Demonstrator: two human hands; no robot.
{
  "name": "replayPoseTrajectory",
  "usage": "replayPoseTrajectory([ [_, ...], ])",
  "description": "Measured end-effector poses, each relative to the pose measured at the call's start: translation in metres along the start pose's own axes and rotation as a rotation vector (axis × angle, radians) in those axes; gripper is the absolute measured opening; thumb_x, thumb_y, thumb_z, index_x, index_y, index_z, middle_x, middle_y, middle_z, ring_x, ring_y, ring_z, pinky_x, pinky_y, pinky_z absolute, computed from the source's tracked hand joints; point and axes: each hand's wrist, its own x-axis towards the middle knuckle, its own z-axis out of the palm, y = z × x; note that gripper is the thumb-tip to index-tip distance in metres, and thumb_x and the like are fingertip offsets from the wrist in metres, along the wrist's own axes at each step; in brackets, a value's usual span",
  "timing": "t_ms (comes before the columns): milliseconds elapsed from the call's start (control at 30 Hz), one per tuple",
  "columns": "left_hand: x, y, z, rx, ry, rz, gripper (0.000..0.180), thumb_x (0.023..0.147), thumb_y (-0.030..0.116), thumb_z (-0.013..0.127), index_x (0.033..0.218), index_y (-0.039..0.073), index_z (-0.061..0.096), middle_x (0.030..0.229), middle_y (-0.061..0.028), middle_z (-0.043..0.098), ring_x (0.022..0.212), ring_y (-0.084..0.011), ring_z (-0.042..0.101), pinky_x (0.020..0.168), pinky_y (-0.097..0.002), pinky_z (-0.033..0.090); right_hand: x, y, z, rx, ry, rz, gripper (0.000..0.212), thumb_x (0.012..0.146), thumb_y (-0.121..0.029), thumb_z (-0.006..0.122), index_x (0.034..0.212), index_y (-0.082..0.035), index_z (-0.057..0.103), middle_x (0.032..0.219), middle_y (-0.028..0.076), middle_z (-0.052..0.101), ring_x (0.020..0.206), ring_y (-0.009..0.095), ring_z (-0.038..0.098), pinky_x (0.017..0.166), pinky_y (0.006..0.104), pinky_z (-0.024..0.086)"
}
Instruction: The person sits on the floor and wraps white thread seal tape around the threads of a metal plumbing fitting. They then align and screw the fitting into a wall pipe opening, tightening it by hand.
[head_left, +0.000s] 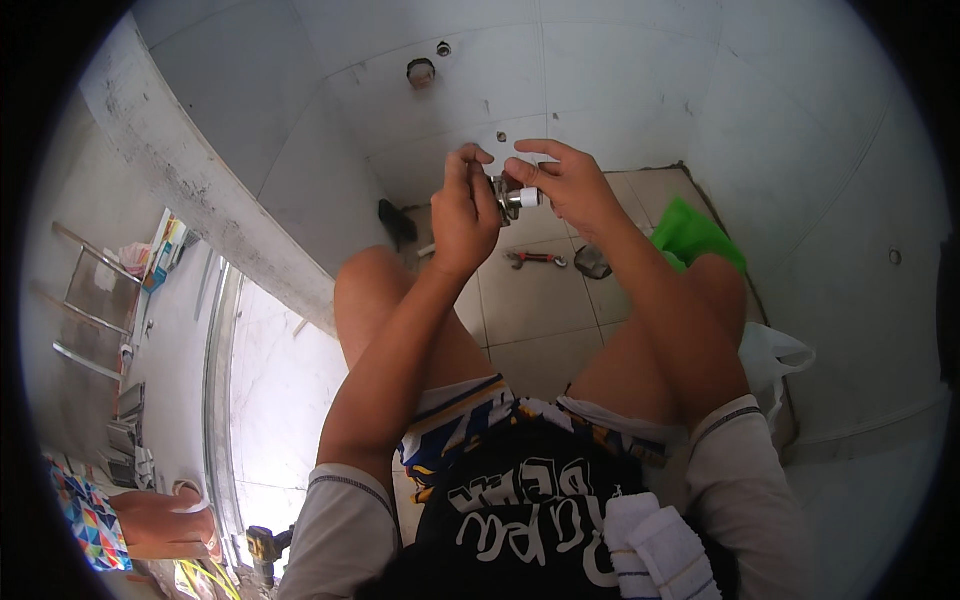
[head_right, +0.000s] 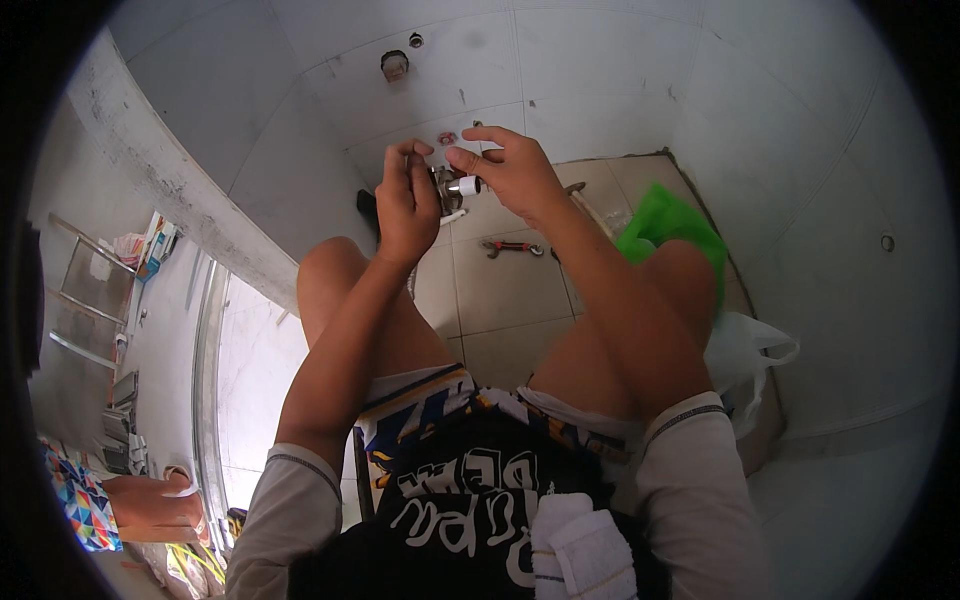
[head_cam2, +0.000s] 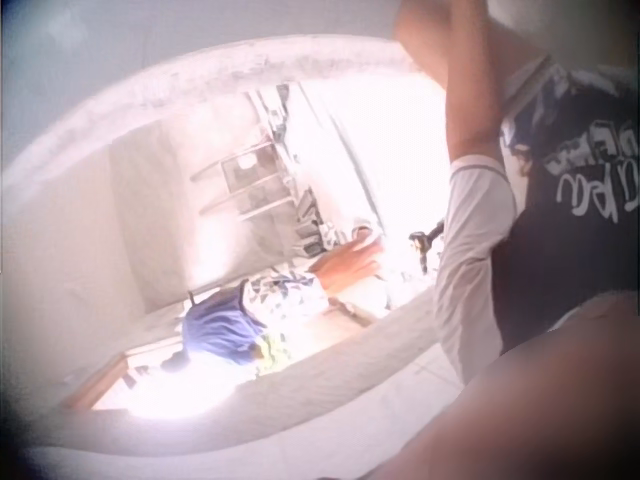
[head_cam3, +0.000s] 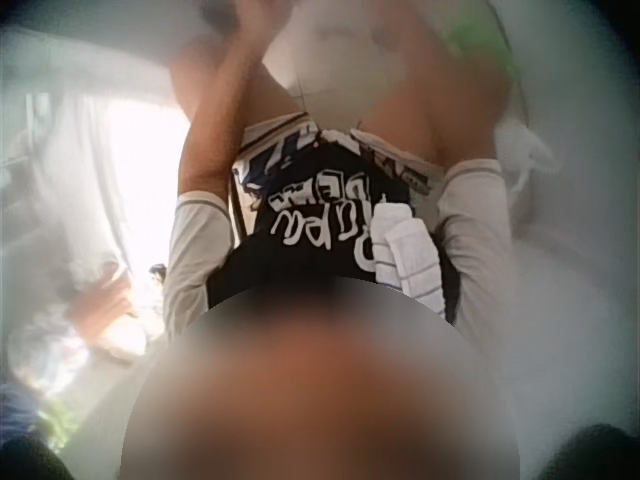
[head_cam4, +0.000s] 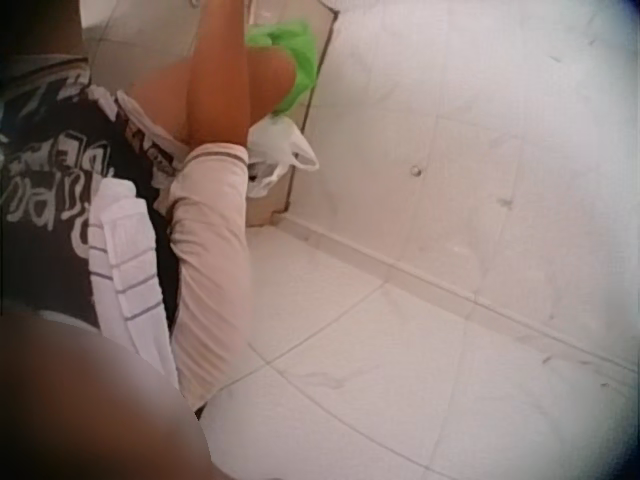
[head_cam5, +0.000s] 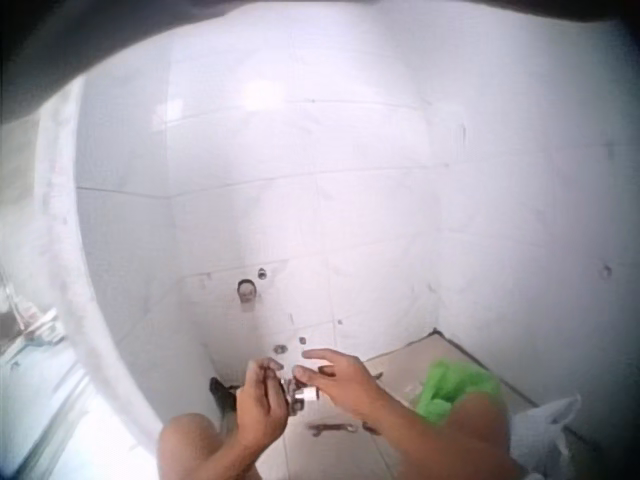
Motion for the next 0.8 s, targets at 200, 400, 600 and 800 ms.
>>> replayPoseTrajectory([
  [200,0.006,-0.008,0.001,-0.087,0.113,-0.151,0.013,0.110,0.011,0.045,0.115,0.006,0.056,0.060,-0.0052,0.056,0.051,-0.0147,0.056,0.052,-0.0337,0.045,-0.002,0.000,0.012,0.054,0.000,0.102,0.054,0.101,-0.048,0.070,0.131,-0.003,0.068,0.086,0.003,0.072,0.062,0.007,0.052,0.050,0.0233,0.038],
  [400,0.009,-0.016,0.002,-0.079,0.162,-0.254,0.014,0.109,0.012,0.047,0.114,0.005,0.058,0.062,-0.0066,0.057,0.053,-0.0162,0.057,0.054,-0.0350,0.045,-0.007,0.003,0.016,0.142,-0.081,0.083,0.057,0.104,-0.048,0.065,0.135,0.000,0.064,0.084,0.003,0.068,0.072,0.009,0.061,0.061,0.0245,0.048],
  [600,0.013,-0.018,0.001,0.010,0.245,-0.319,0.014,0.108,0.013,0.048,0.113,0.005,0.058,0.070,-0.0124,0.064,0.060,-0.0228,0.063,0.061,-0.0389,0.050,-0.009,0.012,0.025,-0.316,-0.144,-0.214,0.062,0.103,-0.037,0.071,0.146,0.005,0.055,0.090,0.005,0.072,0.080,0.010,0.064,0.076,0.0288,0.053],
  [800,0.016,-0.016,-0.001,0.100,0.246,-0.423,0.019,0.107,0.015,0.047,0.113,0.004,0.061,0.079,-0.0114,0.065,0.069,-0.0212,0.063,0.068,-0.0381,0.051,-0.017,0.007,0.025,-0.516,-0.107,-0.369,0.069,0.100,-0.029,0.072,0.153,0.007,0.045,0.093,0.012,0.073,0.076,0.016,0.064,0.077,0.0337,0.053],
])
